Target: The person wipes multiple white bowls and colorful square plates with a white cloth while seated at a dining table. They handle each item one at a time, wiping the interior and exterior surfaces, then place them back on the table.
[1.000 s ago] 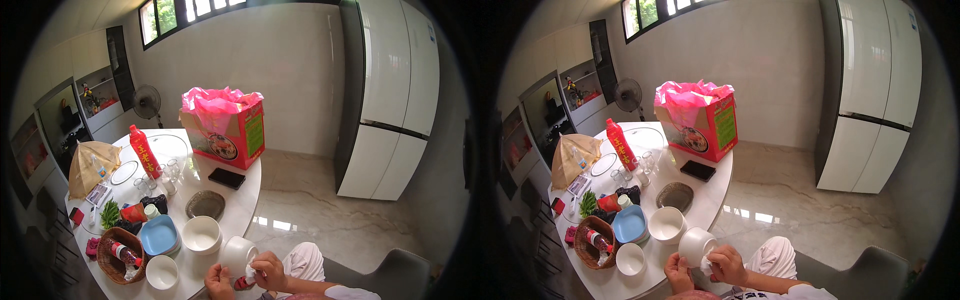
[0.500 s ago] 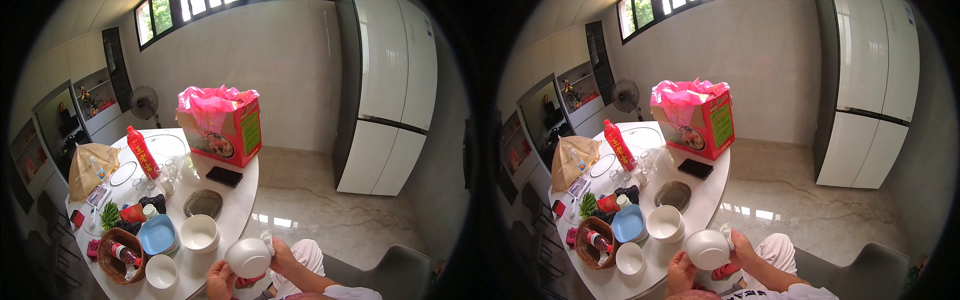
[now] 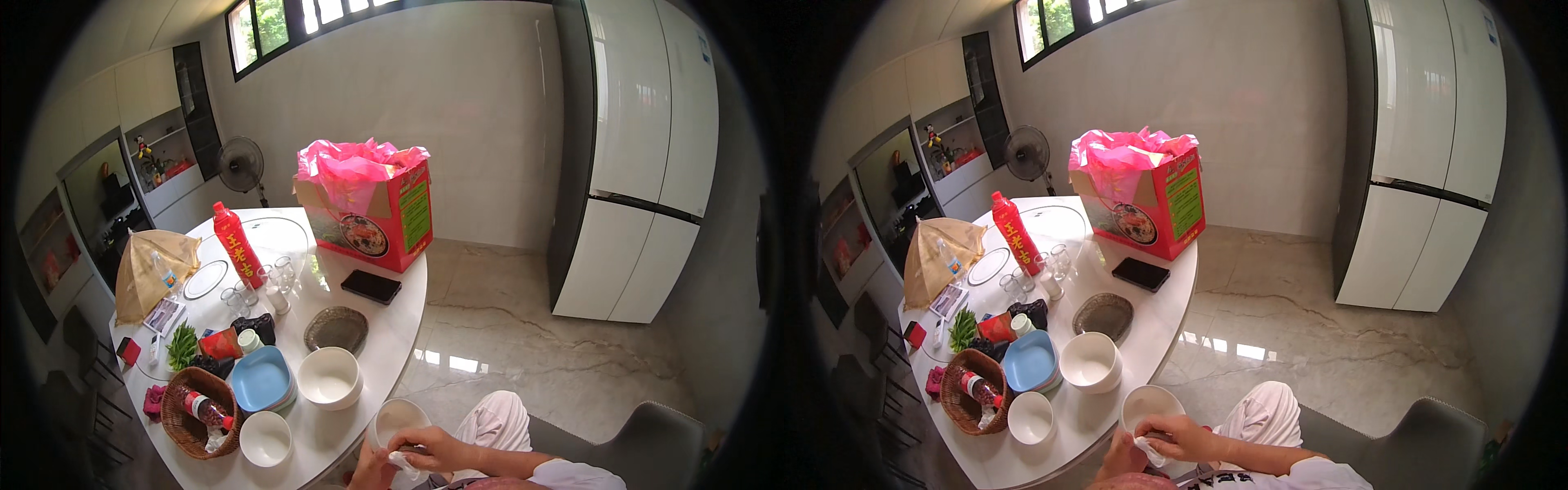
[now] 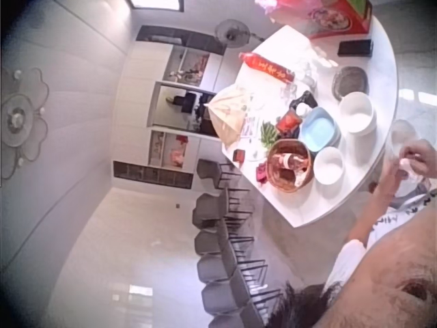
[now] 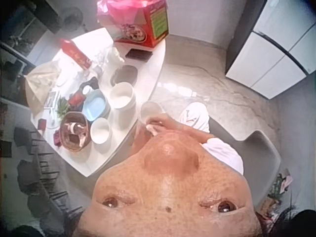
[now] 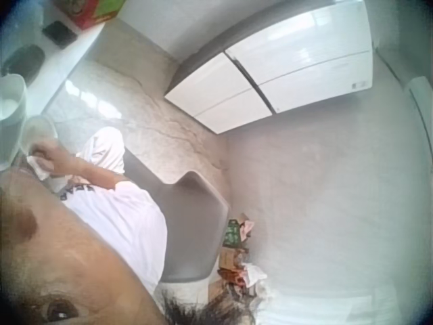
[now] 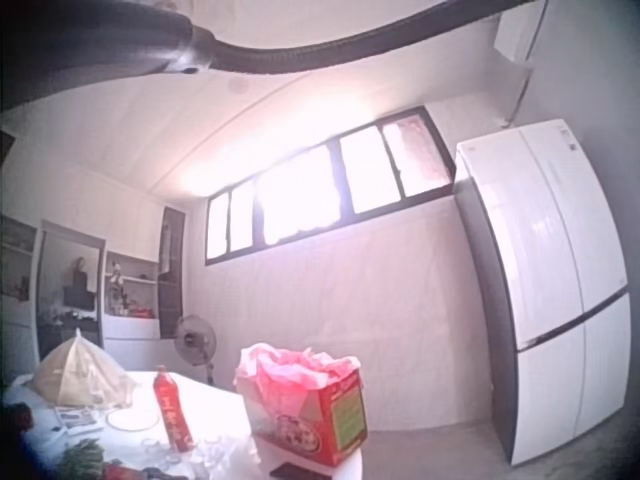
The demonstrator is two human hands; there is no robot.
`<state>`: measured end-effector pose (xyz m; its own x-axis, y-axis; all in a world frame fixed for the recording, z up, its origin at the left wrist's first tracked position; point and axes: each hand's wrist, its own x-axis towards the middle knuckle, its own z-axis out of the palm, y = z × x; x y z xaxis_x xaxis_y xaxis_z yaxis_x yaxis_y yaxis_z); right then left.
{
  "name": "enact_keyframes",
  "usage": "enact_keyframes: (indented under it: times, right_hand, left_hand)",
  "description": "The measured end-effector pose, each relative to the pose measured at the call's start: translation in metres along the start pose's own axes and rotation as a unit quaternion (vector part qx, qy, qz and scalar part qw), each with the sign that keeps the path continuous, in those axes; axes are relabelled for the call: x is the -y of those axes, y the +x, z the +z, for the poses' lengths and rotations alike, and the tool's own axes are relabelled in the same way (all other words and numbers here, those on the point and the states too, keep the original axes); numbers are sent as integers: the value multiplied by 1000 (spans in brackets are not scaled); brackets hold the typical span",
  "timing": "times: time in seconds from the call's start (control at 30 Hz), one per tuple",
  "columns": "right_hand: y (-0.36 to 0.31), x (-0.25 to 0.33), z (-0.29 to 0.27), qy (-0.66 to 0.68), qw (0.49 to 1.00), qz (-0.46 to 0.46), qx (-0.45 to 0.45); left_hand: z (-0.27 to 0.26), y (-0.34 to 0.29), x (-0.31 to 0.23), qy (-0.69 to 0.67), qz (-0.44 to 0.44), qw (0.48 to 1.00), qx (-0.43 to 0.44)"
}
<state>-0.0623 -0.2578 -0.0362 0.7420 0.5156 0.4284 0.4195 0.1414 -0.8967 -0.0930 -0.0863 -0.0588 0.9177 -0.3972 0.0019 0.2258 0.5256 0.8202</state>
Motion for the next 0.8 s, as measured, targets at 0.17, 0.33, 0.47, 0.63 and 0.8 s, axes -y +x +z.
enact_keyframes:
  times: [0.17,0.33,0.47,0.63,0.8]
  right_hand:
    - [25,-5,-2,-334,908,-236,-93]
    - [13,-14,-4,-346,922,-168,-31]
    - [12,2,0,-111,992,-52,24]
    - [27,-8,-2,-345,900,-197,-179]
    - [20,-61,-30,-419,866,-148,-230]
  left_hand:
    - [-10,10,21,36,59,997,-46]
    - [22,3,-19,154,156,974,-60]
    - [7,2,-3,167,99,980,-52]
    - [14,1,-14,216,100,967,-95]
    - [-29,-22,-42,198,320,888,-265]
